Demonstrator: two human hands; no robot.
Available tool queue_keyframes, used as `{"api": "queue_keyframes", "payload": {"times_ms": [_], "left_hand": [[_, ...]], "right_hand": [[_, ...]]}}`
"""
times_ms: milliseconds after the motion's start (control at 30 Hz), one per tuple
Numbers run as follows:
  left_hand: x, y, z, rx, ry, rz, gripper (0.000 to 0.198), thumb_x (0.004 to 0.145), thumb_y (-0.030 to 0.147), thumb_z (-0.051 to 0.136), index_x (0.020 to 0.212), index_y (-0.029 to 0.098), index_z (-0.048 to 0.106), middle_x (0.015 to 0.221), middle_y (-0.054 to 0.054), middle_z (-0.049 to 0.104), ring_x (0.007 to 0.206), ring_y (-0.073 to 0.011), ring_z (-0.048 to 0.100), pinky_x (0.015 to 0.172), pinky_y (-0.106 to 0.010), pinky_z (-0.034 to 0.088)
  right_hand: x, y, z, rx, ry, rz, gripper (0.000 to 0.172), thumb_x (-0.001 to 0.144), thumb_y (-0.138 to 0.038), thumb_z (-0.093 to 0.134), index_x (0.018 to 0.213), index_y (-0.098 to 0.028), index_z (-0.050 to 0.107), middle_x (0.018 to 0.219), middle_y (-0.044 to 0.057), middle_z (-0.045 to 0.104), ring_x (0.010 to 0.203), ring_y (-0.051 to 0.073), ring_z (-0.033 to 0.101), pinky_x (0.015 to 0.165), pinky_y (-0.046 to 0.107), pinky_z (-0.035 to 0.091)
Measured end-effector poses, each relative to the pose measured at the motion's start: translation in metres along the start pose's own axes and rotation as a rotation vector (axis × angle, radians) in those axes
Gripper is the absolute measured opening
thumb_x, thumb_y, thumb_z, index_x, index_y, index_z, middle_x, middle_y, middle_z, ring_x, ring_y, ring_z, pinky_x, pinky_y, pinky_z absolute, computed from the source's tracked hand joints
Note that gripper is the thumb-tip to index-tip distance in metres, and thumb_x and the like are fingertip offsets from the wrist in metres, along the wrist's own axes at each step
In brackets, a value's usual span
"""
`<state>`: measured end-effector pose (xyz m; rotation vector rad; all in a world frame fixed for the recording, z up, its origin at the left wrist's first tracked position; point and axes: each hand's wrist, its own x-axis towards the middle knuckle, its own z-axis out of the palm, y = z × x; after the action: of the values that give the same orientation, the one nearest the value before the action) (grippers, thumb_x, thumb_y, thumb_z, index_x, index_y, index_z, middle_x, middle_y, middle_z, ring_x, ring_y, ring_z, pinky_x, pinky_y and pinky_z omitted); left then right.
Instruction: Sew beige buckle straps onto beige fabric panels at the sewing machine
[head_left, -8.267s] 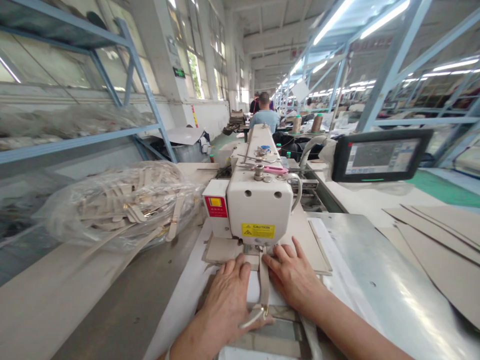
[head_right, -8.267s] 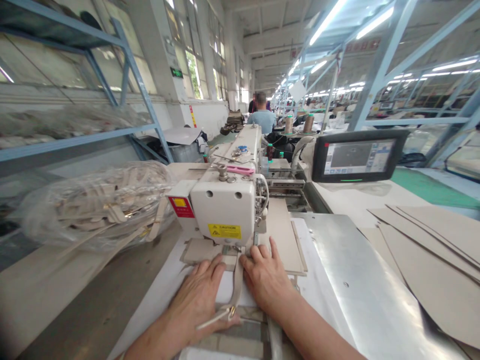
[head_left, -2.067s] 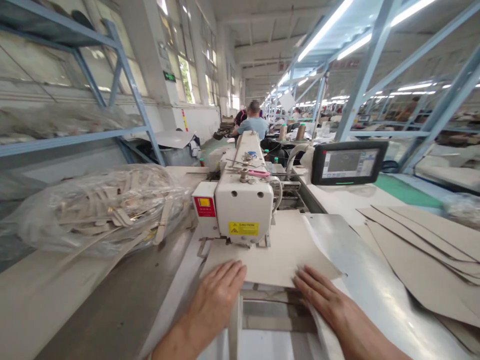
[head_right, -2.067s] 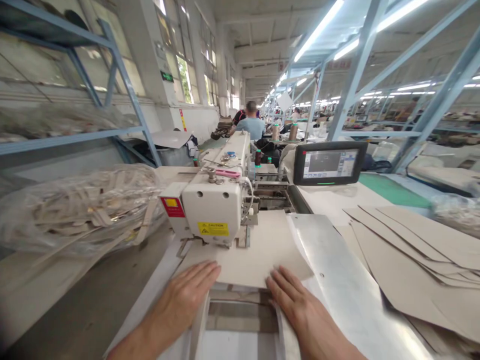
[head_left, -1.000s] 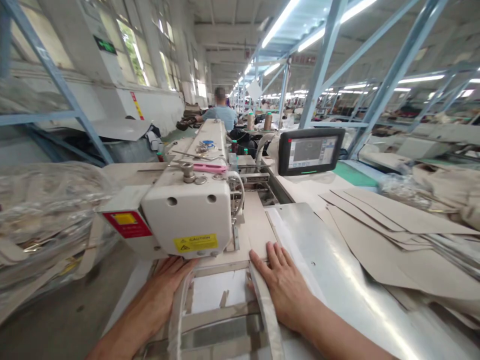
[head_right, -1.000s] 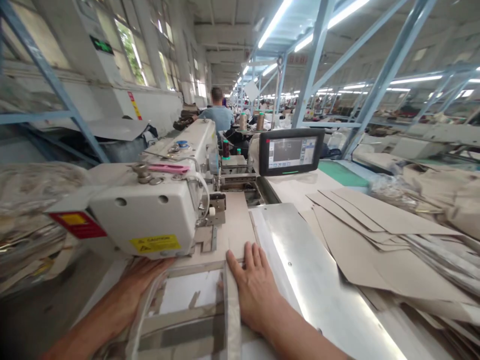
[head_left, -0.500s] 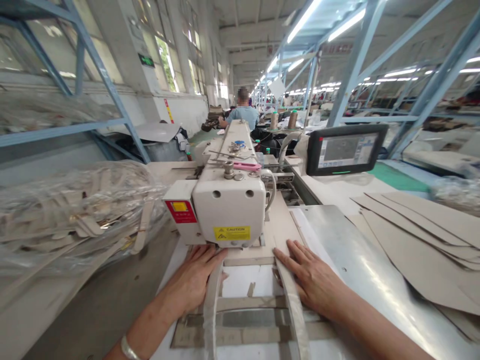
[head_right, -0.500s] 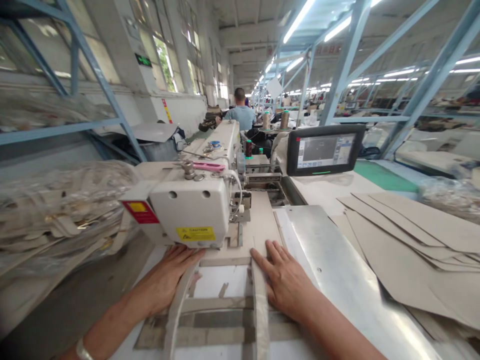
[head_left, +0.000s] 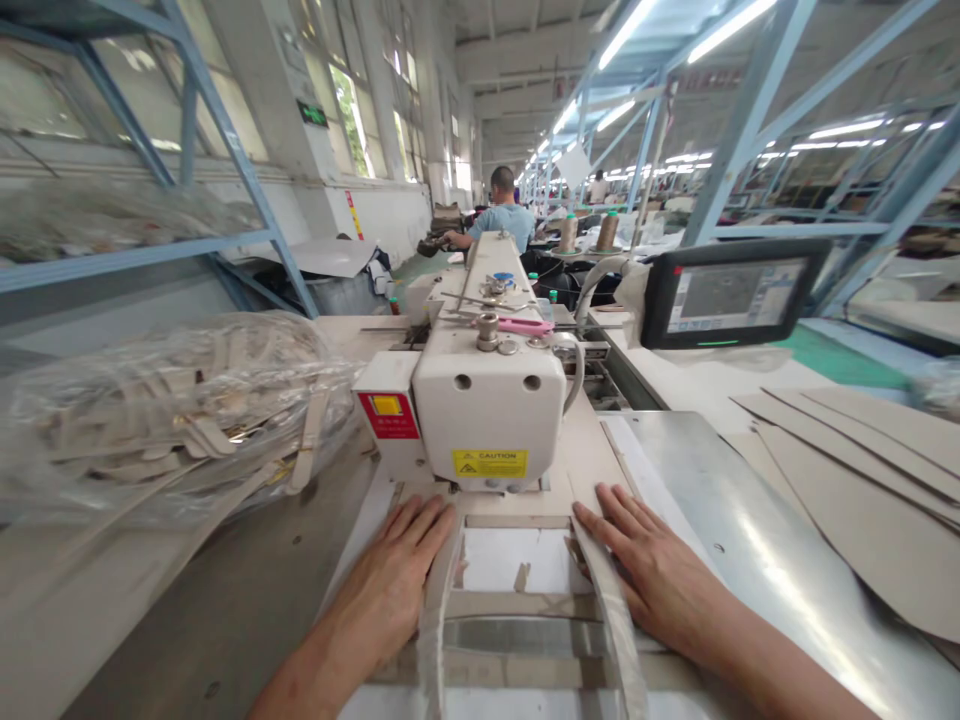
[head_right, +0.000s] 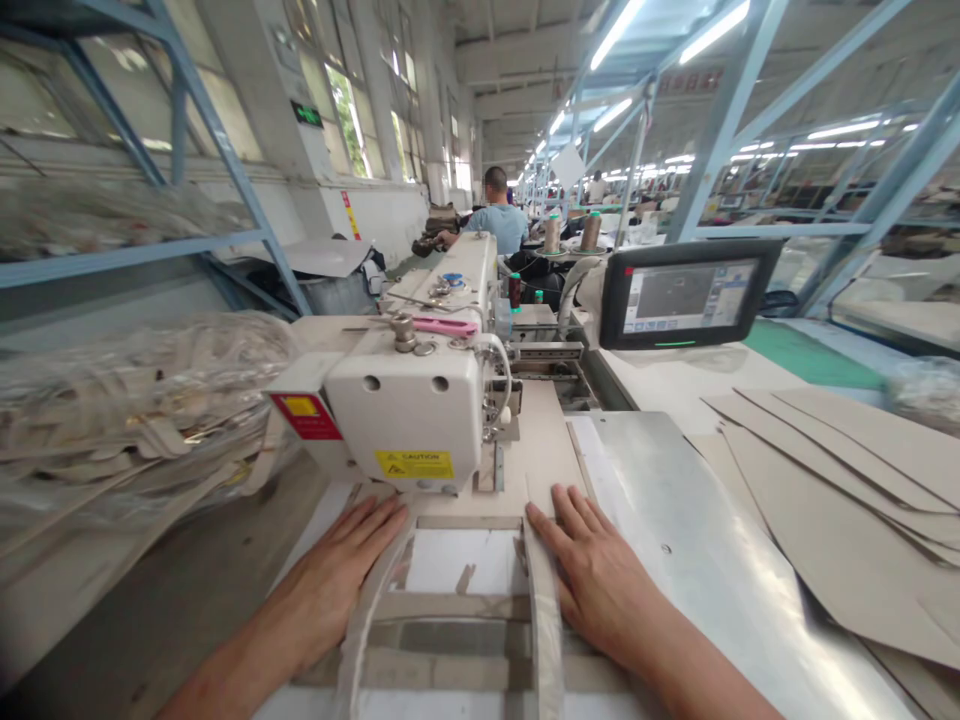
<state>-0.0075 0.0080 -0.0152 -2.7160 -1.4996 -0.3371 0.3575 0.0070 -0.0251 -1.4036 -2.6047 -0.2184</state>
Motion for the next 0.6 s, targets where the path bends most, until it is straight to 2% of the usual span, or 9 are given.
{"api": "queue_keyframes", "payload": {"times_ms": [100,233,467,600], "left_hand": [[-0.002,0.003,-0.001,0.014,-0.01,-0.028,0.058,0.102,0.048,0.049,0.148,0.013,0.05,0.151,-0.019,0.049,0.139,-0.0403,0.047,0.113,-0.06,0.042],[-0.001,0.011,-0.006,0.03,-0.084,-0.081,0.06,0.101,0.047,0.051,0.149,0.011,0.049,0.153,-0.021,0.046,0.14,-0.0435,0.044,0.113,-0.062,0.041],[0.004,0.041,-0.03,0.044,-0.272,-0.278,0.061,0.101,0.041,0.052,0.152,0.009,0.043,0.155,-0.025,0.042,0.142,-0.0448,0.039,0.116,-0.06,0.036],[0.004,0.047,-0.033,-0.006,-0.275,-0.341,0.066,0.102,0.046,0.049,0.155,0.009,0.038,0.158,-0.025,0.036,0.145,-0.0457,0.033,0.118,-0.061,0.031]], "right_hand": [[-0.001,0.003,0.002,0.014,0.007,-0.007,0.062,0.091,-0.018,0.053,0.152,-0.017,0.046,0.154,0.023,0.042,0.143,0.04,0.038,0.113,0.057,0.042],[-0.003,0.011,0.006,0.058,0.028,-0.033,0.058,0.094,-0.017,0.048,0.152,-0.022,0.047,0.153,0.015,0.048,0.14,0.037,0.045,0.111,0.056,0.046],[-0.006,0.025,0.017,0.075,0.204,-0.148,0.058,0.098,-0.025,0.046,0.155,-0.029,0.039,0.149,0.006,0.051,0.131,0.034,0.054,0.1,0.05,0.057],[-0.007,0.032,0.029,0.076,0.253,-0.165,0.058,0.098,-0.034,0.046,0.156,-0.033,0.037,0.149,0.002,0.051,0.127,0.035,0.057,0.093,0.052,0.061]]}}
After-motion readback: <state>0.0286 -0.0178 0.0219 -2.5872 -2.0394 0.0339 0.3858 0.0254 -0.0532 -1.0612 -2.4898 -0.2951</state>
